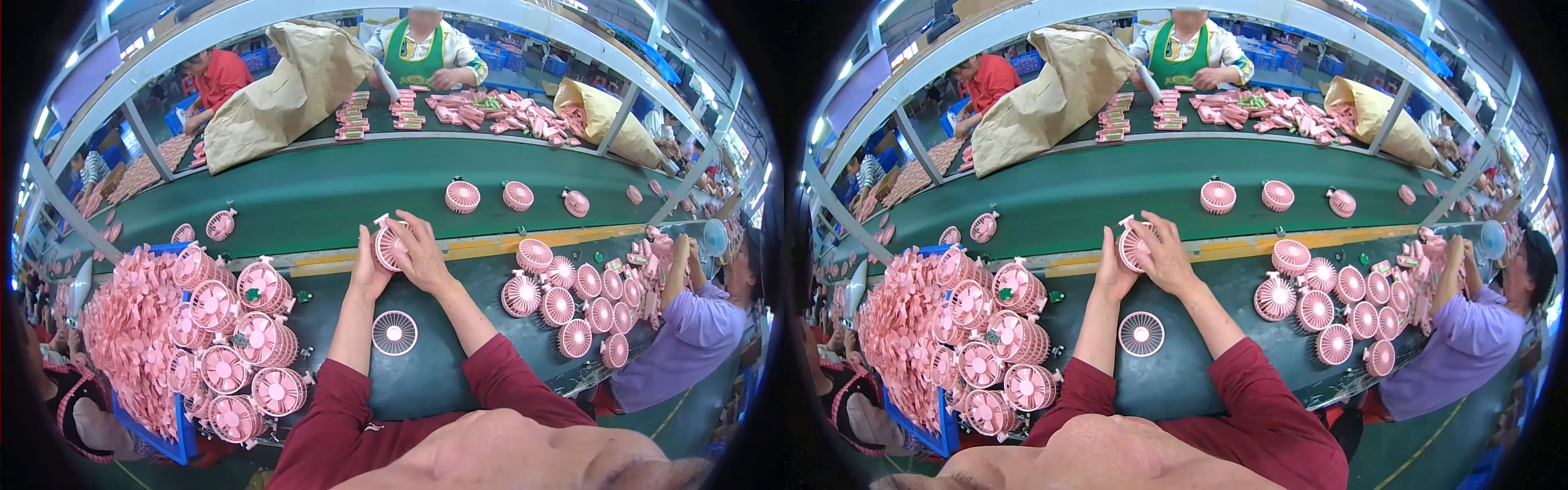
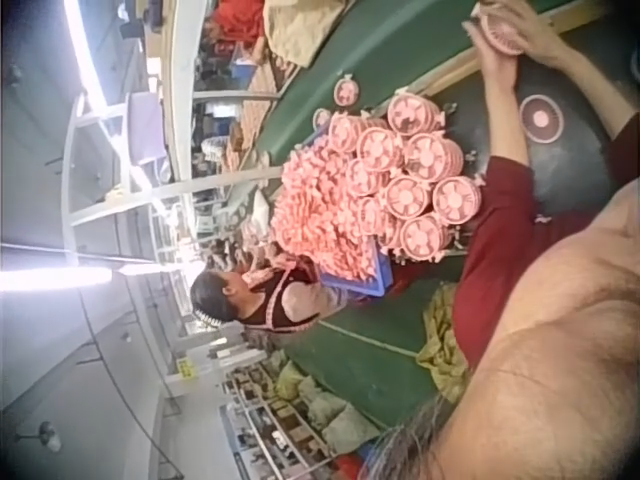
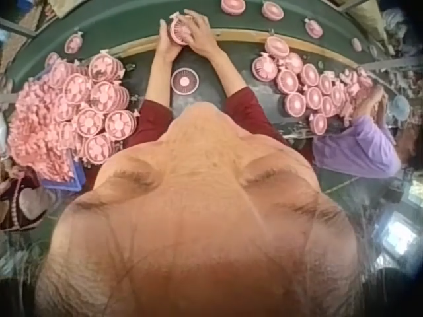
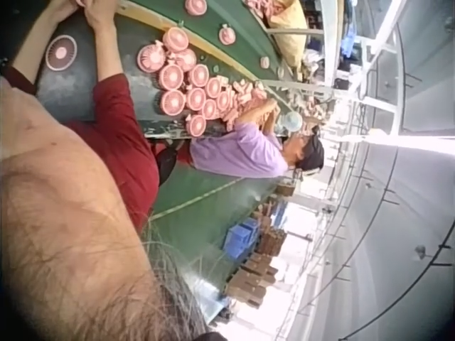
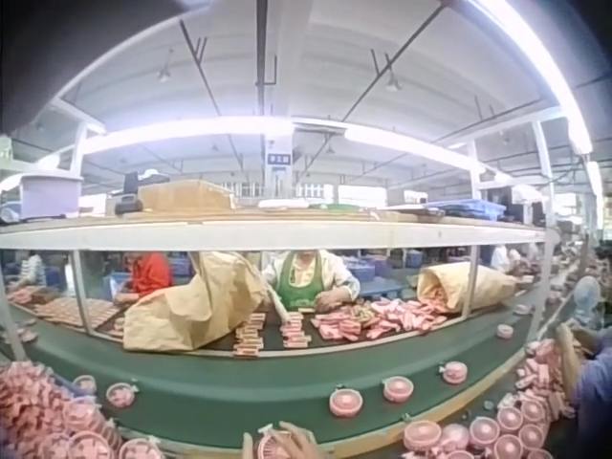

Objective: The person assembles small fans by taking fan covers and fan bodies from the conveyor line, pressing the covers onto the fan frames by hand, and setting the assembled fans on the conveyor belt.

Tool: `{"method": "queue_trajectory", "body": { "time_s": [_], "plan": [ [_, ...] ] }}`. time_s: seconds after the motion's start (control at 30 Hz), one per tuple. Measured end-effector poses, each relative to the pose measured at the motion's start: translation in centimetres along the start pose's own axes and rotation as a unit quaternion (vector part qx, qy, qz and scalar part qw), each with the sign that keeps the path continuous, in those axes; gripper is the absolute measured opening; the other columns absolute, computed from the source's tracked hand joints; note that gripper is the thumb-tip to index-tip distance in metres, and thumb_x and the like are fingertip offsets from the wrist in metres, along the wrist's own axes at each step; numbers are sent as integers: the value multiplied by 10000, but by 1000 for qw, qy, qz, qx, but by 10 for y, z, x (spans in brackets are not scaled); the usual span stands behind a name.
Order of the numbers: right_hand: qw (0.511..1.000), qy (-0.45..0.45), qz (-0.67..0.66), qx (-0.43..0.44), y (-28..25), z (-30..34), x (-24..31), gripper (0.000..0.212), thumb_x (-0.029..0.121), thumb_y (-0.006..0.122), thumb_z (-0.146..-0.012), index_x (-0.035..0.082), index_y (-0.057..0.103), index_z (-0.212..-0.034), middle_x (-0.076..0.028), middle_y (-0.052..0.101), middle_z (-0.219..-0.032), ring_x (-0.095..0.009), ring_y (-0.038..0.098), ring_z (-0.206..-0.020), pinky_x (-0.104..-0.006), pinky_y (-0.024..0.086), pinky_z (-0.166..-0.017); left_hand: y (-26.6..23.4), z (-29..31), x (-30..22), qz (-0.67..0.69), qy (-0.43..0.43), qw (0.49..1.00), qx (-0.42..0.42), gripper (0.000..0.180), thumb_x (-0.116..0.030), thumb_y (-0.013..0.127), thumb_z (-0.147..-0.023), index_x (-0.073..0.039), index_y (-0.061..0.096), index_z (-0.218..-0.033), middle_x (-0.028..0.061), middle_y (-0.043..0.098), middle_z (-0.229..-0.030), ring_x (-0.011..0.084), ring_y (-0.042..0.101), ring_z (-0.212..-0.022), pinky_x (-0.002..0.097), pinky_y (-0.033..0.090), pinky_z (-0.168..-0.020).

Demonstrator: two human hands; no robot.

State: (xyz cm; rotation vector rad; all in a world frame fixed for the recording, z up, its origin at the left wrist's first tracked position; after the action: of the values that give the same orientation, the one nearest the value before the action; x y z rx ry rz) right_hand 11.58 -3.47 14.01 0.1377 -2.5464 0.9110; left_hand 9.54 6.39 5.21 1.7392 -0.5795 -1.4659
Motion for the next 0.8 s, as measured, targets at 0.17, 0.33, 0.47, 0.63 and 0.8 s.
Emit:
{"method": "queue_trajectory", "body": {
  "time_s": [0.17, 0.33, 0.47, 0.63, 0.8],
  "plan": [
    [998, 32, -29, 54, 7, 3, -5, 683, 361, 666, -834, 120, 412, -1420, -172, 358, -1447, -393, 382, -1296, -457, 349, -1074, 2, 3, -3, -70, 2, 995, -65, 562, -523, 347, -1010, -70, 493, -1308, 79, 580, -1257, 209, 569, -1155, 380, 486, -952],
    [992, 75, -100, -8, 24, 12, -16, 747, 400, 641, -863, 65, 327, -1452, -241, 339, -1440, -419, 340, -1332, -464, 305, -1101, 3, 5, -2, -55, 63, 990, -112, 493, -484, 414, -1009, -79, 490, -1278, 83, 576, -1183, 170, 588, -1056, 339, 495, -886],
    [932, 170, -319, -19, 50, 17, -20, 620, 367, 432, -992, 43, 230, -1481, -187, 366, -1421, -280, 366, -1340, -367, 275, -1114, 7, 20, -17, -184, 206, 945, -173, 414, -396, 416, -1032, -46, 433, -1253, 91, 545, -1149, 171, 568, -1040, 299, 461, -890],
    [868, 238, -431, -67, 66, 27, -45, 422, 373, 304, -1055, 92, 411, -1351, -63, 513, -1213, -145, 528, -1088, -291, 434, -953, 34, 38, -26, -427, 386, 801, -163, 358, -250, 472, -991, -14, 436, -1256, 120, 537, -1154, 183, 538, -1034, 315, 436, -912],
    [822, 271, -494, -83, 50, 21, -20, 499, 449, 296, -1042, 83, 397, -1367, -89, 509, -1257, -171, 523, -1130, -303, 419, -983, 38, 37, -32, -360, 363, 849, -134, 334, -240, 527, -968, -4, 473, -1198, 120, 535, -1100, 186, 543, -990, 319, 443, -876]
  ]
}}
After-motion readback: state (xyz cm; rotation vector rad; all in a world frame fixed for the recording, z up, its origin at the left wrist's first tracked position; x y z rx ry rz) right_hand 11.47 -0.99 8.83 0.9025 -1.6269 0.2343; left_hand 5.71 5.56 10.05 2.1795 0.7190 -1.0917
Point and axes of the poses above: each hand's wrist, its own z-axis away from the middle knuckle, its own y-axis out of the palm, x = y × z, the point moved 8 cm from there along -z, towards the middle knuckle
